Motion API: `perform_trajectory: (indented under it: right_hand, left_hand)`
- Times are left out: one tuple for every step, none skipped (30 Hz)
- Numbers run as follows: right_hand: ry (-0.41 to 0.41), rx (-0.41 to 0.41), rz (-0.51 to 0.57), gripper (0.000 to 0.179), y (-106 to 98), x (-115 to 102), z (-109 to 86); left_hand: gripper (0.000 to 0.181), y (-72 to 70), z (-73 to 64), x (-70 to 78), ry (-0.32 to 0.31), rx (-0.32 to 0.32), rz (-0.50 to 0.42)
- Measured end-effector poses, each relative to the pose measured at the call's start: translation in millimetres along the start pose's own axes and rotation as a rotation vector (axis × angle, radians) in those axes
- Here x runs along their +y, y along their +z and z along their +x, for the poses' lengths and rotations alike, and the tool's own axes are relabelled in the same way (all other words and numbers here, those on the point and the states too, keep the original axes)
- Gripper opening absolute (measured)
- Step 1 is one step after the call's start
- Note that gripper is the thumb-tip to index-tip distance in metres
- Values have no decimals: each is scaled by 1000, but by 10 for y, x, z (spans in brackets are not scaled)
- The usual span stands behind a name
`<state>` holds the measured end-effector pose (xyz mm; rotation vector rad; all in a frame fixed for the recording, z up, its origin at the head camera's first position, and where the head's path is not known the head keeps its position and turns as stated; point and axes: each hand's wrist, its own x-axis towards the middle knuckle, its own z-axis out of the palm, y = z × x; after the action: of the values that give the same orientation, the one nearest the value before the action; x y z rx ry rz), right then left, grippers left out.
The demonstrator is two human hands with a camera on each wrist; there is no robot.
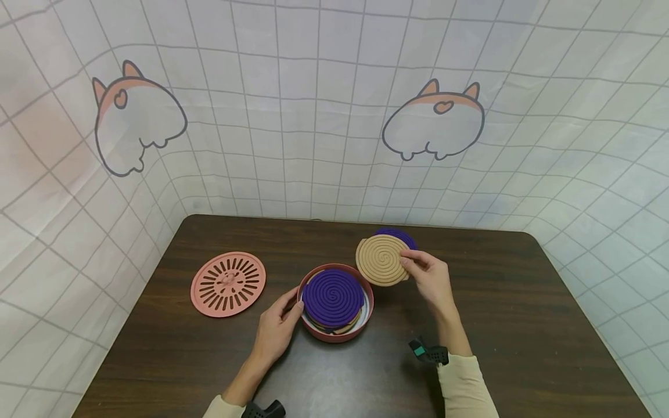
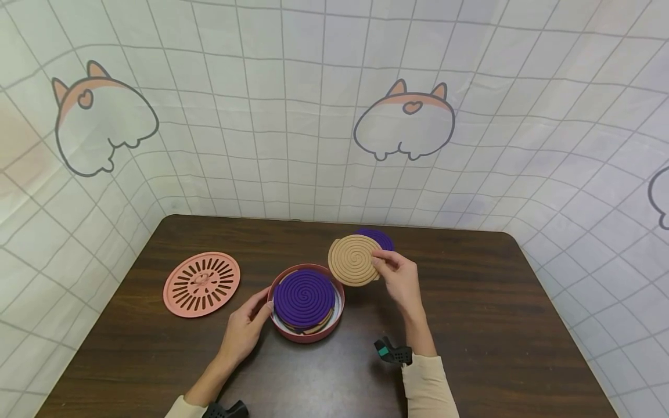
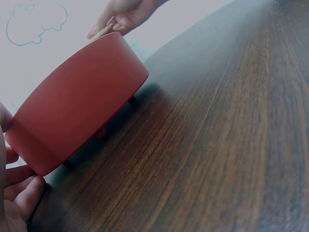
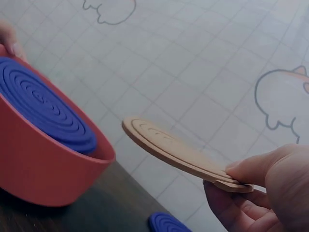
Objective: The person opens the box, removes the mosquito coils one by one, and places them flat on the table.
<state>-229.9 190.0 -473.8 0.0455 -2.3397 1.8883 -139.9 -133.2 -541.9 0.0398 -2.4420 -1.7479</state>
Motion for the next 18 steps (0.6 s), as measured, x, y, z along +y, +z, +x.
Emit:
perform_trajectory:
  right_hand:
    - [8,12,0,28,-10,7,4]
    - [18,25,5,28,-22,13,9]
    - [30,37,14,28,-34,21,16]
    - [43,51,16,27,-49,27,26]
    - [57,66,16,27,-61,27,35]
    - [70,81,13,27,-76,31,45]
    - [84,96,14,27,-92,37,56]
    - [93,110,21,27,-108,46,67]
    - [100,125,24,27,-123,58,78]
    - [106,140,22,27,-138,72,87]
    - [109,153,26,27,-152,89,96]
    - [110,166,29,27,-165,112,105]
    - [109,177,31,27,-178,139,114]
    - [104,187,27,27,-191,168,123]
    - [99,197,20,27,-202,196,132]
    - [93,207,12,27,-213,225,142]
    - [87,215,3,27,-223,253,152]
    - [80,224,-5,27,-233,277,161]
  left_hand:
    - [38,-1,-1,-1,0,0,1]
    - [38,0,-1,-4,1,0,3]
    - [38,-1,-1,-5,2,-1,4]
    - [38,0,0,-8,5,0,5]
    - [38,1,0,-9,6,0,6]
    - [39,2,0,-11,8,1,5]
    - [39,3,1,-13,10,1,5]
    - [39,2,1,-12,8,1,2]
    - [39,2,1,-12,7,0,-2]
    - [38,1,0,-10,5,-1,-5]
    - [38,-1,0,-9,3,-1,-9]
    - [38,0,0,-9,3,-1,-12]
    - [38,0,1,-8,3,-2,-15]
    - [38,0,1,-8,3,-2,-19]
    - [38,0,2,-7,3,-2,-21]
    - [38,-1,2,-7,3,-2,-21]
    - [38,-1,4,-7,3,-1,-20]
    - [38,0,6,-7,4,-1,-20]
